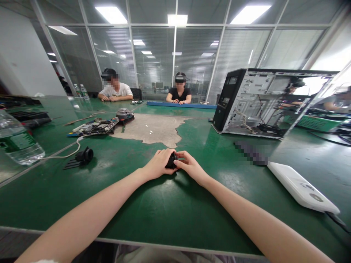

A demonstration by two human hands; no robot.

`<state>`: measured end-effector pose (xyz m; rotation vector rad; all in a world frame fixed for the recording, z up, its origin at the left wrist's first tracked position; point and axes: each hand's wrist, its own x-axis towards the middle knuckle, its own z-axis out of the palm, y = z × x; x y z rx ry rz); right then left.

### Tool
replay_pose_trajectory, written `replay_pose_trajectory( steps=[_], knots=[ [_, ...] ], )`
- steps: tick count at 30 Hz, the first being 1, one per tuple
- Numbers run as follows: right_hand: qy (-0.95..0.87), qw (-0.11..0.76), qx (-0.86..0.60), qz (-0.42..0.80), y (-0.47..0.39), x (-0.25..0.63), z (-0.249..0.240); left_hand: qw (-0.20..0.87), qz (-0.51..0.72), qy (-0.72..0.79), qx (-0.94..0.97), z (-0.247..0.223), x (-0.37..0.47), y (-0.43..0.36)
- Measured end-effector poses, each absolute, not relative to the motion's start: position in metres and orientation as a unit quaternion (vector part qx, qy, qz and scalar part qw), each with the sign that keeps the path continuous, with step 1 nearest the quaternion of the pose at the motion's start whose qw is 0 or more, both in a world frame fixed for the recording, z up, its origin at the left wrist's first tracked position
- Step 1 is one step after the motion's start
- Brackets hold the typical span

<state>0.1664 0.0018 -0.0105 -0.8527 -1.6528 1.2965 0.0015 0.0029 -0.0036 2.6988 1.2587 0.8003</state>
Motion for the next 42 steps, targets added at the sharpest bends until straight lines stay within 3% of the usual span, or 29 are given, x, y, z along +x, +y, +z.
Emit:
replay_pose_trajectory(
  steps=[42],
  knots=[
    [-0.662,0.43,-0.306,0.533,0.001,0.1679,-0.0066,0.018,0.263,0.407,0.874,-0.0047,0.002,0.0028]
  ],
)
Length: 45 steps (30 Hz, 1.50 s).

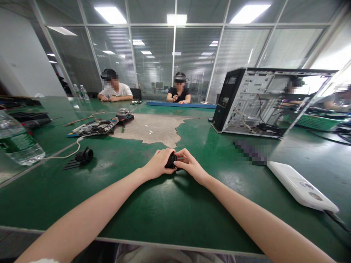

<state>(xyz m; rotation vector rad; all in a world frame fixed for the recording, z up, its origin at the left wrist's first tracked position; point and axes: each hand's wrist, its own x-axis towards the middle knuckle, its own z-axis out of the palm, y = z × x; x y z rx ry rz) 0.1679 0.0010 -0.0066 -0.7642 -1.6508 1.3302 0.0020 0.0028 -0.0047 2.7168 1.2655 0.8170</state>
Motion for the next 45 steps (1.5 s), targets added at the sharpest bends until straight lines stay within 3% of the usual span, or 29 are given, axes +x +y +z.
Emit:
replay_pose_trajectory(
  steps=[45],
  knots=[
    [-0.635,0.433,-0.311,0.559,0.0004,0.1674,-0.0055,0.018,0.264,0.407,0.874,-0.0041,0.002,0.0026]
  ],
)
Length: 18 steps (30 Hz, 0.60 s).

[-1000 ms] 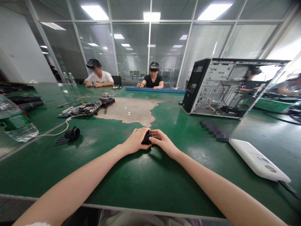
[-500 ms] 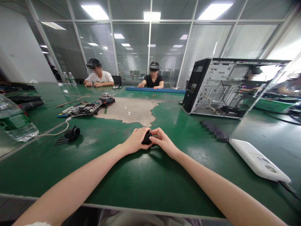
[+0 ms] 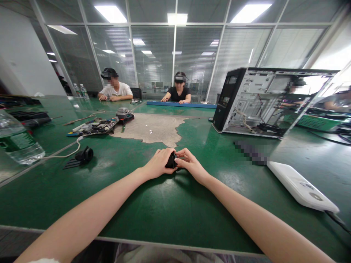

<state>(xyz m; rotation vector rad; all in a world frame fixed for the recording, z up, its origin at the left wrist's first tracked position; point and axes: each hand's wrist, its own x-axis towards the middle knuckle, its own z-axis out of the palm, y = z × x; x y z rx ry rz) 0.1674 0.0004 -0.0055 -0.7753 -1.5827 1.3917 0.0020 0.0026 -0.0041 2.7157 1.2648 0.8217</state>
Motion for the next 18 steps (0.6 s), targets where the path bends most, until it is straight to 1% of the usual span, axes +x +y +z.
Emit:
replay_pose_trajectory(
  steps=[8,14,18],
  knots=[
    [-0.633,0.421,-0.353,0.545,0.0014,0.1661,-0.0077,0.022,0.259,0.406,0.876,-0.0039,0.001,0.0028],
    [-0.65,0.429,-0.309,0.546,0.0004,0.1686,-0.0056,0.021,0.262,0.406,0.875,-0.0042,0.0016,0.0029],
    [-0.644,0.433,-0.31,0.55,0.0005,0.1676,-0.006,0.02,0.265,0.401,0.876,-0.0039,0.0014,0.0022]
  ],
)
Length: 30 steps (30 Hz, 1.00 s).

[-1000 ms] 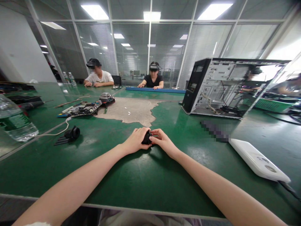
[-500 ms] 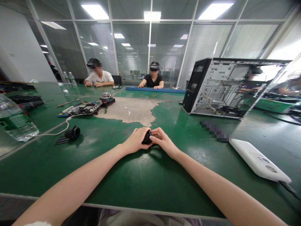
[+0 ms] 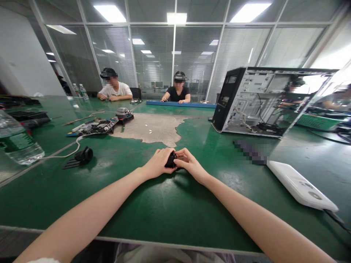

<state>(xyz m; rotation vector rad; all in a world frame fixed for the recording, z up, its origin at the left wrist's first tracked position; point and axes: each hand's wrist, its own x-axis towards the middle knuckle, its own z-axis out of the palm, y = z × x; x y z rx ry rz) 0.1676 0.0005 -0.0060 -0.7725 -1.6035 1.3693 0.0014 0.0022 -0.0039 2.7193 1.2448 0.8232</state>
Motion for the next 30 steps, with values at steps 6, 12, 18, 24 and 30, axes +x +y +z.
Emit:
replay_pose_trajectory(
  steps=[6,12,18,24,30],
  knots=[
    [-0.646,0.428,-0.328,0.541,0.001,0.1654,-0.009,0.02,0.263,0.403,0.876,-0.0042,0.0014,0.0025],
    [-0.654,0.418,-0.339,0.532,0.0011,0.1665,-0.0094,0.026,0.262,0.405,0.875,-0.0039,0.0017,0.0028],
    [-0.661,0.431,-0.31,0.531,0.0003,0.1681,-0.0062,0.024,0.264,0.405,0.875,-0.003,0.0017,0.0014],
    [-0.652,0.428,-0.316,0.54,0.0004,0.1669,-0.0077,0.021,0.267,0.395,0.878,0.0001,0.0015,-0.0038],
    [-0.658,0.417,-0.328,0.535,0.0028,0.1677,-0.0106,0.015,0.272,0.39,0.88,0.0018,0.0012,-0.0062]
  ],
)
